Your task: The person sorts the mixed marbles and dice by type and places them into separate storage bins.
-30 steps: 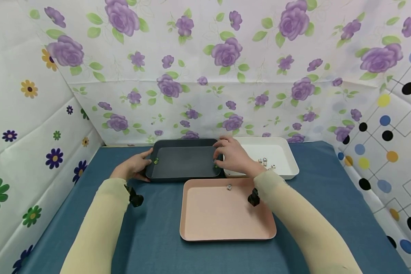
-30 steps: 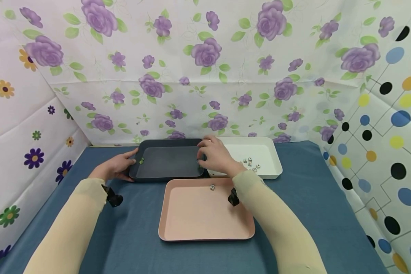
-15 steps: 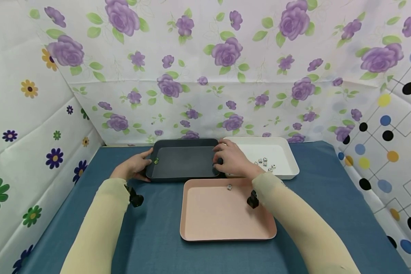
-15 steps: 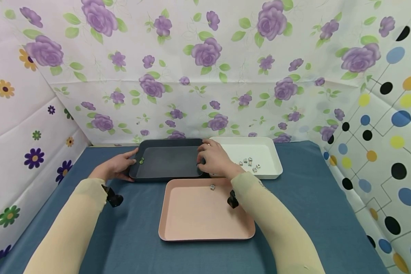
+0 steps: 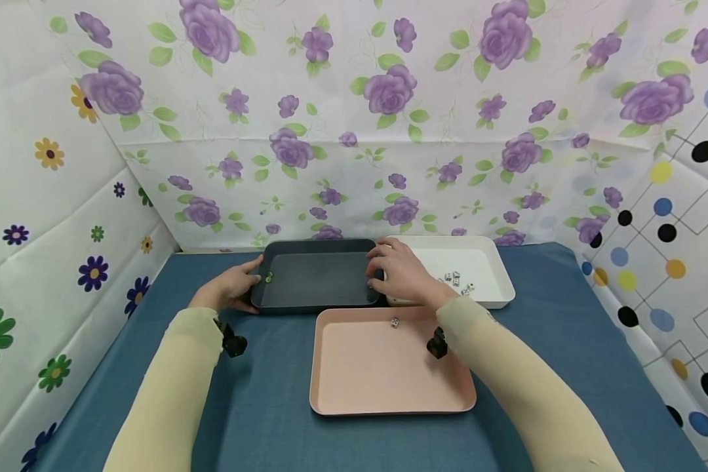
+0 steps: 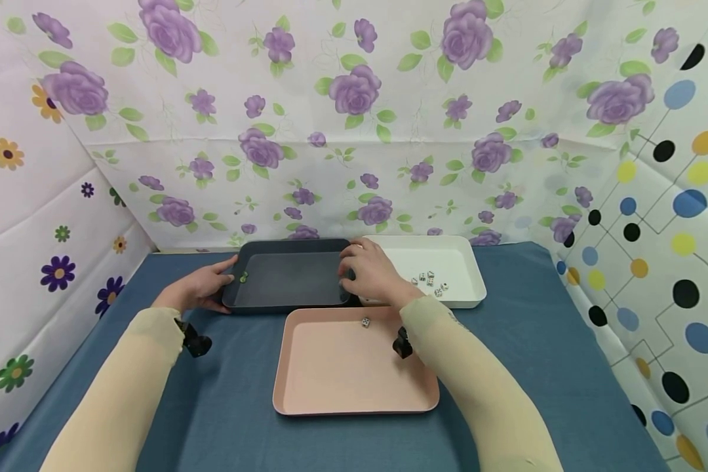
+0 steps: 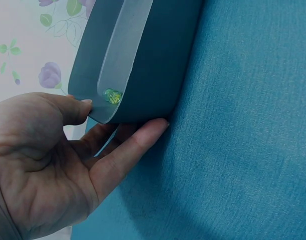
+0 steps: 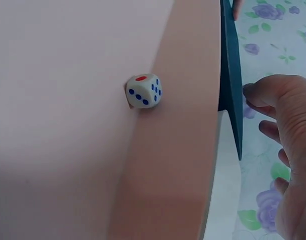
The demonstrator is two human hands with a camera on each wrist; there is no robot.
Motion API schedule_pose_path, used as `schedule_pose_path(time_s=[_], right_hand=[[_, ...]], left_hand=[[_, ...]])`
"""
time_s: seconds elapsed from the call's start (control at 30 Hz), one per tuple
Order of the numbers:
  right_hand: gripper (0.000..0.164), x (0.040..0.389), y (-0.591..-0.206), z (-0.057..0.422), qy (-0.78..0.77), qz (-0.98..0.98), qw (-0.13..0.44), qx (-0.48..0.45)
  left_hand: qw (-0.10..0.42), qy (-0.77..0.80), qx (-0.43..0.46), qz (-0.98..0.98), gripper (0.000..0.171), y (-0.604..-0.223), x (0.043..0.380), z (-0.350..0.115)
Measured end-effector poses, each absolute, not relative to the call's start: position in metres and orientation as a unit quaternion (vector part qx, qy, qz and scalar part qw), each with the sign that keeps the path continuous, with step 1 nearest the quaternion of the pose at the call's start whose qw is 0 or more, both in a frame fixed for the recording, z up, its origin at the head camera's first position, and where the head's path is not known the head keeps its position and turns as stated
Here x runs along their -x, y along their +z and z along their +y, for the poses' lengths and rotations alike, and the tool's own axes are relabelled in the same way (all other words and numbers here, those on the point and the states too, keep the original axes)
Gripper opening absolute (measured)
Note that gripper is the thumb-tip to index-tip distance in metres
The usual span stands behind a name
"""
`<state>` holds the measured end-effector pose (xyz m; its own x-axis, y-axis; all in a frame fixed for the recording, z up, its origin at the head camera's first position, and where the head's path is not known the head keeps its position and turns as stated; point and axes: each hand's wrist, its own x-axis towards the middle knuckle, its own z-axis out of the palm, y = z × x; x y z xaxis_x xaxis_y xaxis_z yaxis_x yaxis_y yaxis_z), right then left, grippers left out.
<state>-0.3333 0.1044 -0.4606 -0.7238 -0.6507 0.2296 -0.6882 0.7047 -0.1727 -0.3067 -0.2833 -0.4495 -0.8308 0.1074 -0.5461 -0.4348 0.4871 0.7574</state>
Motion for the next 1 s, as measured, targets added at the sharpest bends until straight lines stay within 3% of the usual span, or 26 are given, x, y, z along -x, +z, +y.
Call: schedule_pose_path(time_s=[1.0], right_hand=[[0.012,0.321,-0.432,0.12,0.16,-0.9,0.11,-0.39]], left_hand=[[0.27,0.499,0.1,0.817,0.066,-0.451,0.308,-0.285]])
